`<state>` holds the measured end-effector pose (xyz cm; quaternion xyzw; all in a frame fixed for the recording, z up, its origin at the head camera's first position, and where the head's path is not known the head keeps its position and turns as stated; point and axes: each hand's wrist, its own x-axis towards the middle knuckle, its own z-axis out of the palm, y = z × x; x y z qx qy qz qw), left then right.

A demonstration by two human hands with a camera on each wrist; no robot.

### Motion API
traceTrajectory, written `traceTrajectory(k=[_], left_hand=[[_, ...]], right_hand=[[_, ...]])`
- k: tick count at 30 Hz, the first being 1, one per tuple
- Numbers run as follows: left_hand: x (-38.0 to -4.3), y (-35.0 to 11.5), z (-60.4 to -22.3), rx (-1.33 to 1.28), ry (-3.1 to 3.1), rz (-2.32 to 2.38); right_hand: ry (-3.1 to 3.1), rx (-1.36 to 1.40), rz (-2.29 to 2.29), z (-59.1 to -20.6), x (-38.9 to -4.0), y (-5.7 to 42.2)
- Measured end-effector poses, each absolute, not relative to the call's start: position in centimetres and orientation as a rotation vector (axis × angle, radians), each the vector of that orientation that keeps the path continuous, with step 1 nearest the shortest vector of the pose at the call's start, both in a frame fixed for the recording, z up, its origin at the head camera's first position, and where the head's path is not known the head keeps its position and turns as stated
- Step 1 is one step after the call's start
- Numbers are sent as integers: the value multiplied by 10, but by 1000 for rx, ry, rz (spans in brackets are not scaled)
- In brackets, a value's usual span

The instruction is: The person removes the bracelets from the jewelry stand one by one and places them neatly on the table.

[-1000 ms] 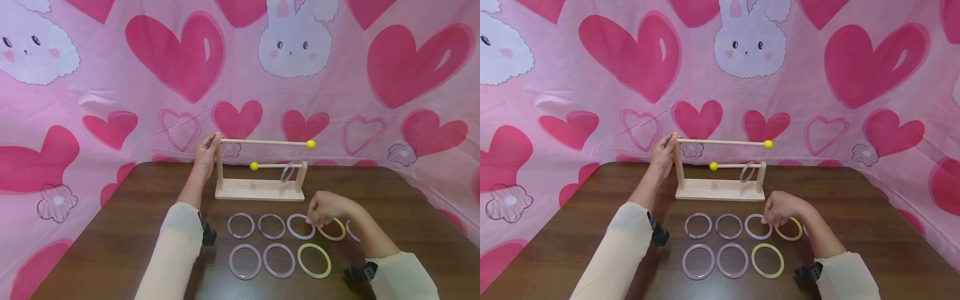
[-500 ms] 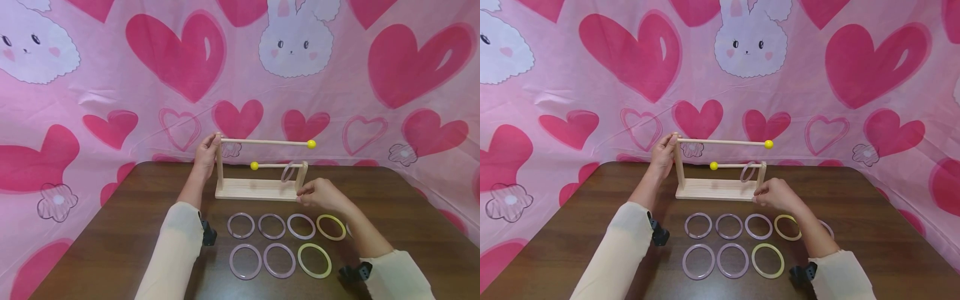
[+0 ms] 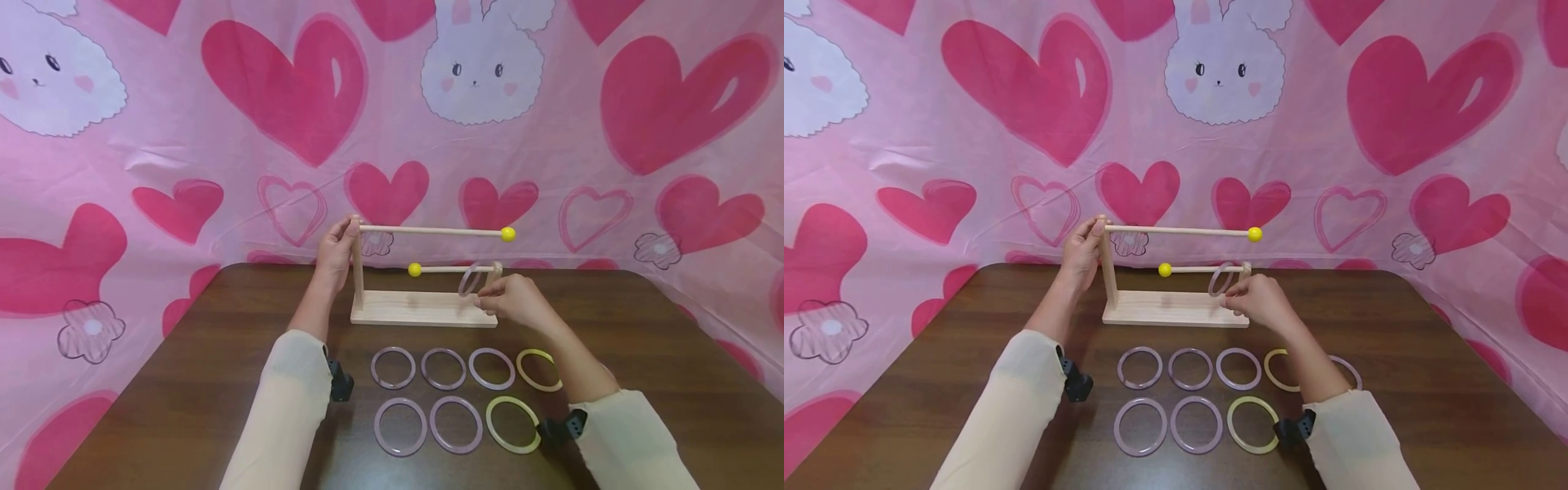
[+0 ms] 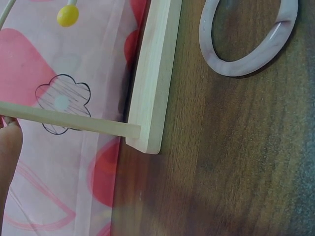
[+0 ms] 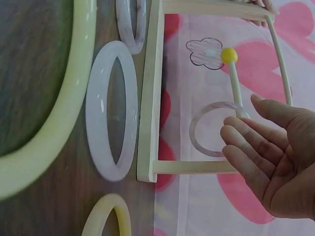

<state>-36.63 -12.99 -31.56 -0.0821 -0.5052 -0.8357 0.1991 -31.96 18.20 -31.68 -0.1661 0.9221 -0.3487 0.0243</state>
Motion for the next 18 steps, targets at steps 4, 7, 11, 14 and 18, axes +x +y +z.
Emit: traceTrajectory(k=[4, 7, 11, 14, 18], left_hand=[[-367, -130, -316, -221, -1411, -2339], [-367, -130, -316, -213, -1411, -2336], [-367, -129, -316, -199, -1422, -2327], [-367, -130, -316, -189, -1427, -2323], [-366, -129, -315, -190, -1429, -2326]], right_hand=[[2862, -477, -1087, -315, -324, 177], [2916, -481, -1061, -314, -328, 173], [3018, -522, -1007, -314, -333, 165], [3062, -535, -986, -316, -338, 159], [3078, -493, -996, -318, -342, 154]])
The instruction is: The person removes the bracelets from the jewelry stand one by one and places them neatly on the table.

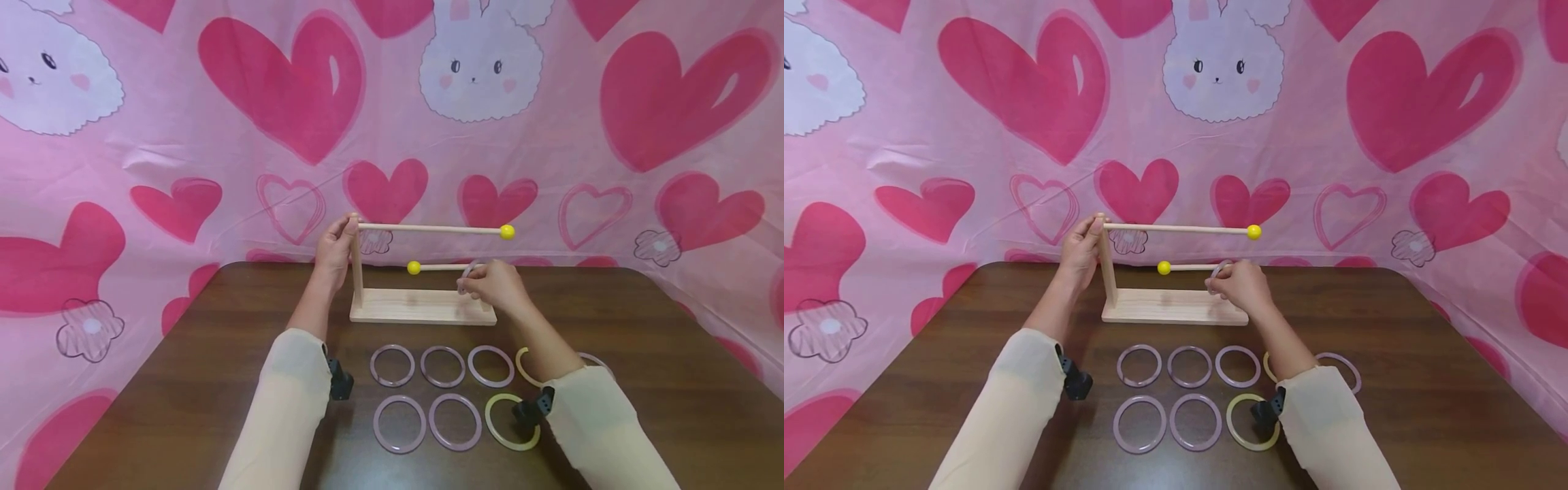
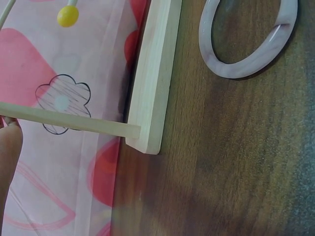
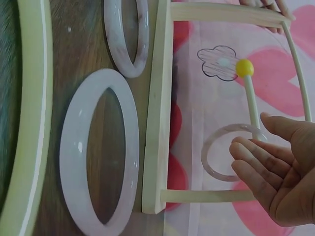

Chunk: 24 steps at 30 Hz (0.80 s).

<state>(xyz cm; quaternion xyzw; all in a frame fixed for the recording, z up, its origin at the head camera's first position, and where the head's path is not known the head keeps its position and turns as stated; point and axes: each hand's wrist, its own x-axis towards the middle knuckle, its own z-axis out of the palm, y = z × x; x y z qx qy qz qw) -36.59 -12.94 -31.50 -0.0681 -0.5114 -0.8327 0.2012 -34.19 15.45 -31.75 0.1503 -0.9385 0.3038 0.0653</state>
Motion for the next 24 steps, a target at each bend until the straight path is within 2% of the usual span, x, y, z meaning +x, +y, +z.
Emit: traceTrajectory(k=[15, 24], left_hand=[[-367, -129, -315, -183, -1426, -2337], [-365, -129, -314, -172, -1441, -2333]], right_hand=[[-2776, 150, 956, -319, -346, 147], [-2728, 35, 1305, -320, -347, 141]])
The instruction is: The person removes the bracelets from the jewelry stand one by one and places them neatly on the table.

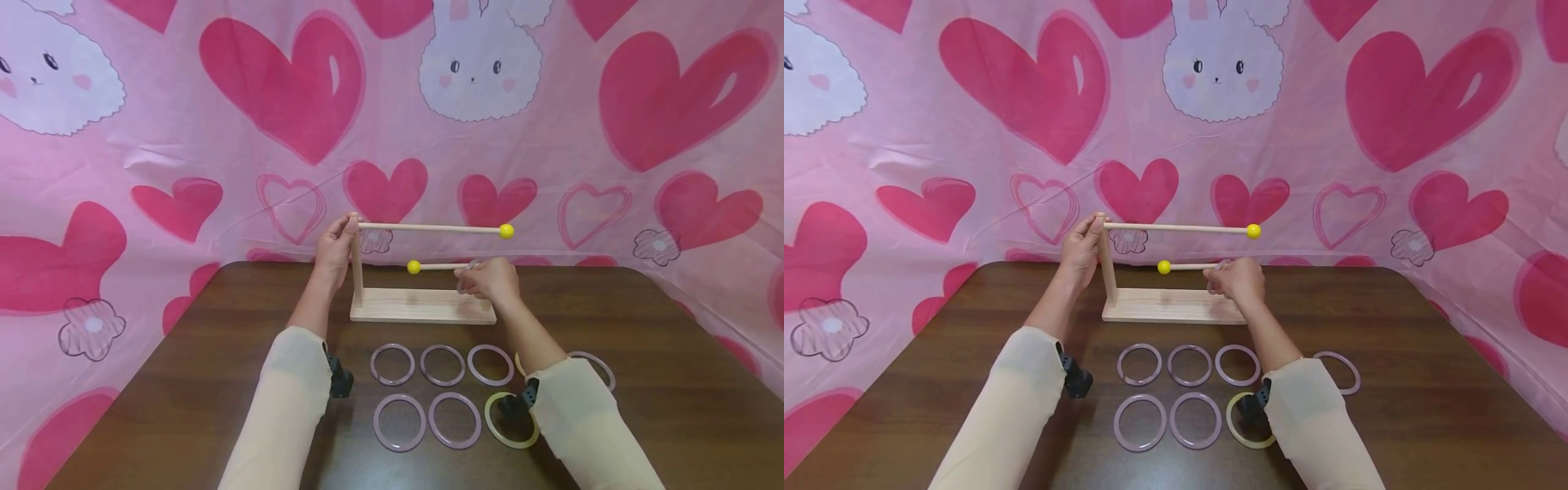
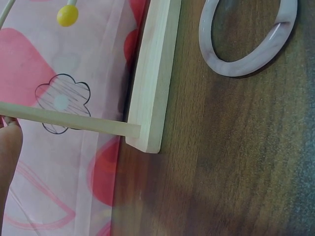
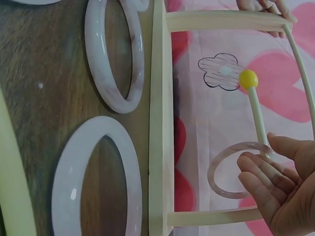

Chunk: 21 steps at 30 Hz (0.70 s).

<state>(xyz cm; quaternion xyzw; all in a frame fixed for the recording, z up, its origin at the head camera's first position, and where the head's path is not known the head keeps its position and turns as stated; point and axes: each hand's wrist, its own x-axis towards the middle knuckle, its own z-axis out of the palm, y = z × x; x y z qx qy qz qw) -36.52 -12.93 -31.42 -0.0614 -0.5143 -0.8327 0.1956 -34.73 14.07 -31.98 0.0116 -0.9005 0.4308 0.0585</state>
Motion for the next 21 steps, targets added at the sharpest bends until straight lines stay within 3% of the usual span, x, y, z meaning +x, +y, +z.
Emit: traceTrajectory(k=[21], left_hand=[[-365, -130, -315, -177, -1433, -2347]], right_hand=[[-2736, 48, 1340, -320, -345, 138]])
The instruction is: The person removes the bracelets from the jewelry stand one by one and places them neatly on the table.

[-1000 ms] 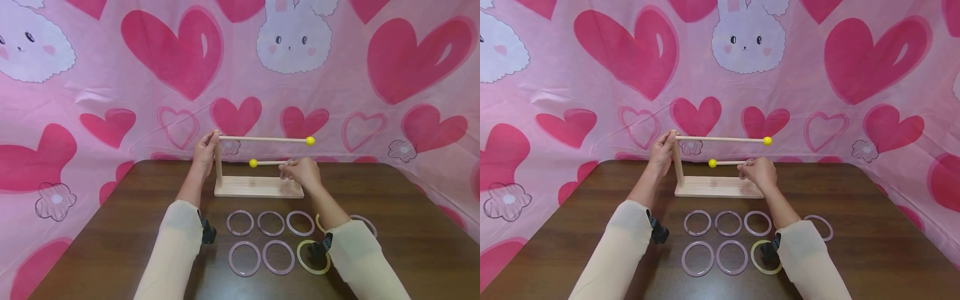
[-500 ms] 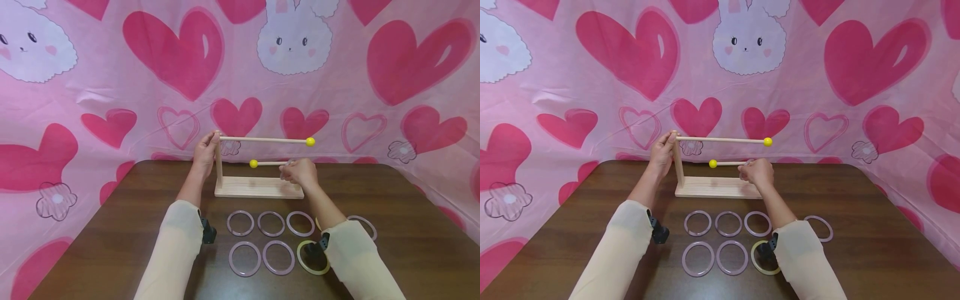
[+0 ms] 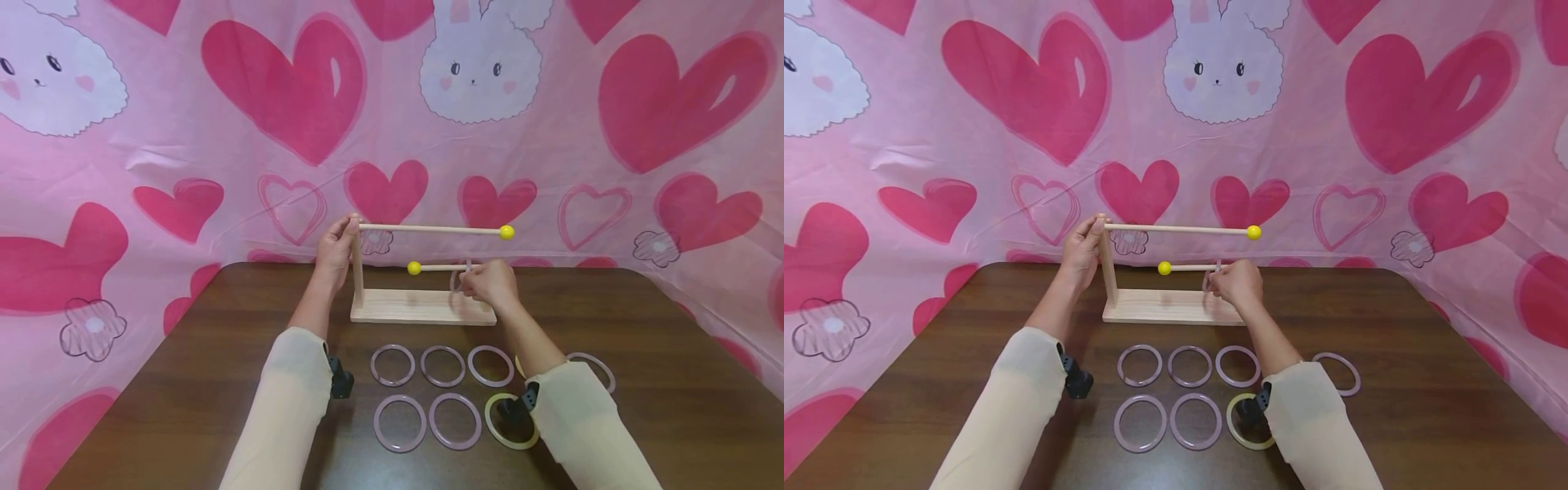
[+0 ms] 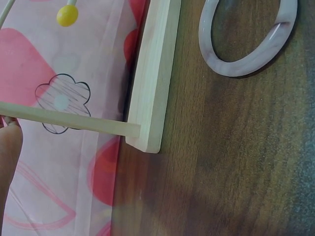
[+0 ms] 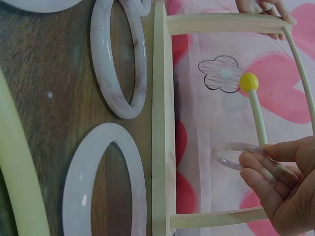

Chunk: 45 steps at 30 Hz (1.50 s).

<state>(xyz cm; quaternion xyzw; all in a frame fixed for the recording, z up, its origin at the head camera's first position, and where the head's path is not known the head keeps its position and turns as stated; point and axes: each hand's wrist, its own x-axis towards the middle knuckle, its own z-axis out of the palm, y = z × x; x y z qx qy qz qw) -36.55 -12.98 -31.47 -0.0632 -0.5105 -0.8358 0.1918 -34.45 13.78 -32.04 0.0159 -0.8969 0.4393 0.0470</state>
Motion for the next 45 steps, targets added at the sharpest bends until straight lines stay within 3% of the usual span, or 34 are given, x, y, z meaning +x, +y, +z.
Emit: traceTrajectory(k=[45], left_hand=[[-364, -130, -315, -198, -1438, -2330]], right_hand=[[-2725, 229, 1076, -317, -334, 121]])
